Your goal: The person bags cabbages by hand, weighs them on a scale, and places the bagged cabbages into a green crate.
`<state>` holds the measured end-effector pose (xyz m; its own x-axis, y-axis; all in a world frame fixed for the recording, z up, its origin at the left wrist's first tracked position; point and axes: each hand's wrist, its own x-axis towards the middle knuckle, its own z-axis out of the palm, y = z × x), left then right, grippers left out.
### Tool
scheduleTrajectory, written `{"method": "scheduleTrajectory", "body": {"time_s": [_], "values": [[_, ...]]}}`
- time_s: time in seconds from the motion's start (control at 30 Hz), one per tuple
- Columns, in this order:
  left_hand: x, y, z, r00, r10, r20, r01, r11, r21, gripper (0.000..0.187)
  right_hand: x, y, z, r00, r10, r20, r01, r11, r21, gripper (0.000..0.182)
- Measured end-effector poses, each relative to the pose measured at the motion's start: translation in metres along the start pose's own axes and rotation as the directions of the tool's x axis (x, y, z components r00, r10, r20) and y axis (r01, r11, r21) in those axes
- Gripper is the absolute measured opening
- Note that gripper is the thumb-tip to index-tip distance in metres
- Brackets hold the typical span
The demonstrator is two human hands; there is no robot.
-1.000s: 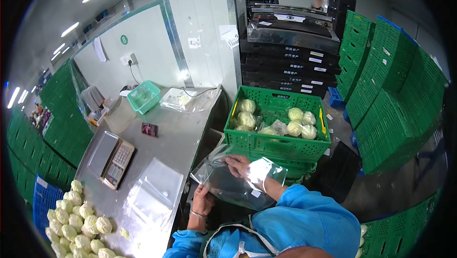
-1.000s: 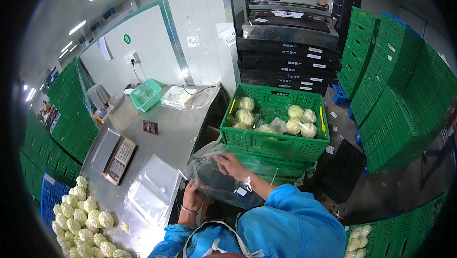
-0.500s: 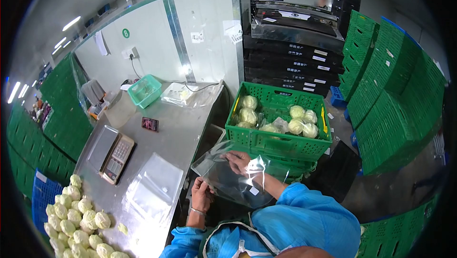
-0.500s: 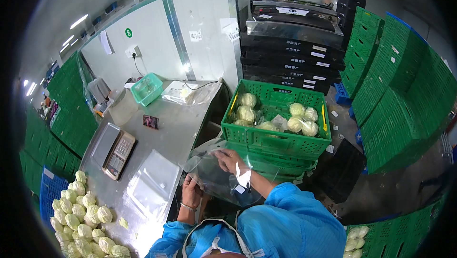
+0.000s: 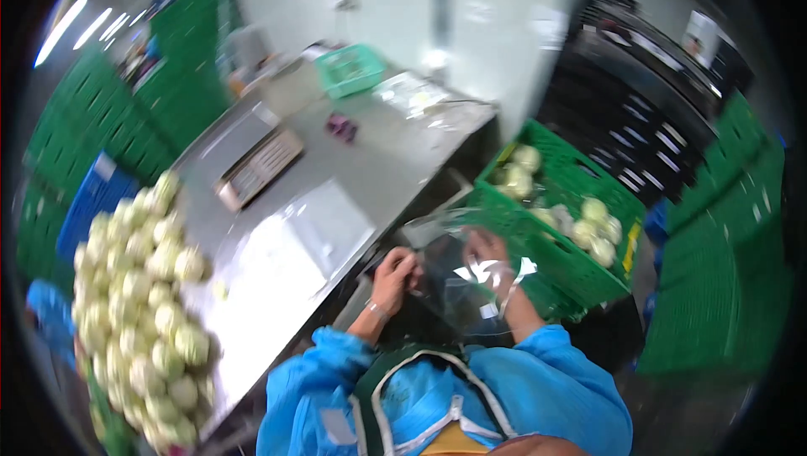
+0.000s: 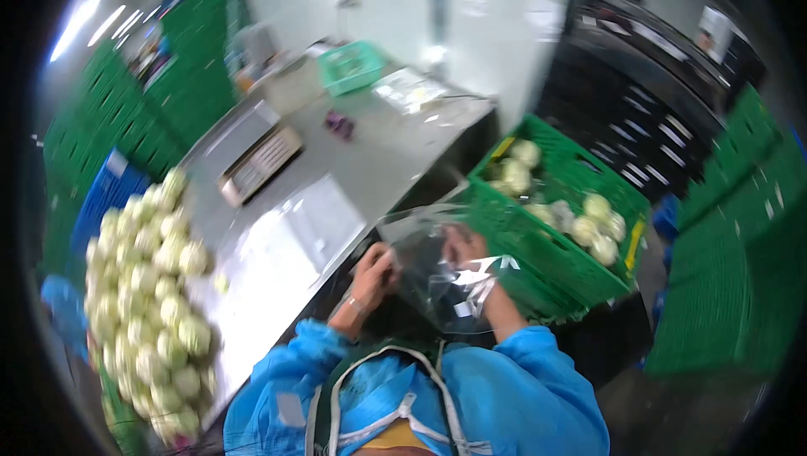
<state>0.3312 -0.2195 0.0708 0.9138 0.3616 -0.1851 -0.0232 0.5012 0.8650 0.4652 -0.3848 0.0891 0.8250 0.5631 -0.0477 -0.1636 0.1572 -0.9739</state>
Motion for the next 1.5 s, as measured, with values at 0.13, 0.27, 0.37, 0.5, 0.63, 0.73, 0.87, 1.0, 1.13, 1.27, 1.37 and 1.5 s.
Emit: {"method": "scheduleTrajectory", "body": {"time_s": [0.13,0.27,0.37,0.5,0.63,0.73,0.87,1.0,1.13,1.27,1.37,1.5], "values": [[0.001,0.0,-0.007,0.999,0.032,-0.034,-0.031,0.999,0.044,0.016,0.001,0.0,0.008,0.997,-0.001,0.082,-0.004,0.998,0.059,0.027],[0.0,0.005,-0.012,0.996,0.022,-0.088,-0.022,1.0,-0.007,0.018,0.011,-0.001,0.018,0.992,0.033,0.122,-0.031,0.999,-0.017,0.024],[0.001,0.004,-0.019,0.993,0.042,-0.107,-0.047,0.998,-0.045,0.018,0.023,0.006,0.022,0.992,0.051,0.118,-0.052,0.999,-0.001,0.023],[-0.002,0.007,-0.031,0.991,0.044,-0.129,-0.051,0.997,-0.053,0.017,0.04,0.022,0.028,0.991,0.084,0.102,-0.092,0.992,0.083,0.02],[-0.004,0.013,-0.029,0.975,0.065,-0.213,-0.06,0.998,0.032,0.017,0.047,0.029,0.021,0.995,0.071,0.075,-0.065,0.995,-0.078,0.019],[-0.009,0.019,-0.026,0.972,0.0,-0.235,0.002,1.0,0.005,0.017,0.029,0.01,0.036,0.987,0.11,0.12,-0.102,0.992,-0.071,0.02],[0.005,-0.007,-0.039,0.984,0.041,-0.174,-0.049,0.998,-0.04,0.012,0.018,0.005,0.036,0.988,0.118,0.097,-0.116,0.993,-0.022,0.024],[0.014,-0.01,-0.027,0.991,0.065,-0.119,-0.054,0.994,0.09,0.009,0.008,-0.002,0.022,0.995,0.084,0.045,-0.086,0.995,0.04,0.025],[0.014,-0.008,-0.003,0.996,-0.022,-0.09,0.018,0.999,-0.042,0.01,-0.004,-0.001,0.007,0.996,0.085,-0.021,-0.083,0.992,0.099,0.025],[0.022,-0.014,0.007,0.999,-0.039,-0.031,0.039,0.999,-0.02,0.008,0.0,0.019,-0.016,0.998,0.051,-0.048,-0.044,0.988,0.146,0.025],[0.027,-0.021,0.01,1.0,-0.02,-0.012,0.02,1.0,0.009,0.007,0.0,0.03,-0.022,0.997,0.032,-0.074,-0.016,0.98,0.198,0.025],[0.028,-0.026,0.019,0.999,-0.036,0.011,0.036,0.998,-0.051,0.007,0.005,0.038,-0.026,0.992,0.021,-0.121,0.014,0.959,0.282,0.023]]}}
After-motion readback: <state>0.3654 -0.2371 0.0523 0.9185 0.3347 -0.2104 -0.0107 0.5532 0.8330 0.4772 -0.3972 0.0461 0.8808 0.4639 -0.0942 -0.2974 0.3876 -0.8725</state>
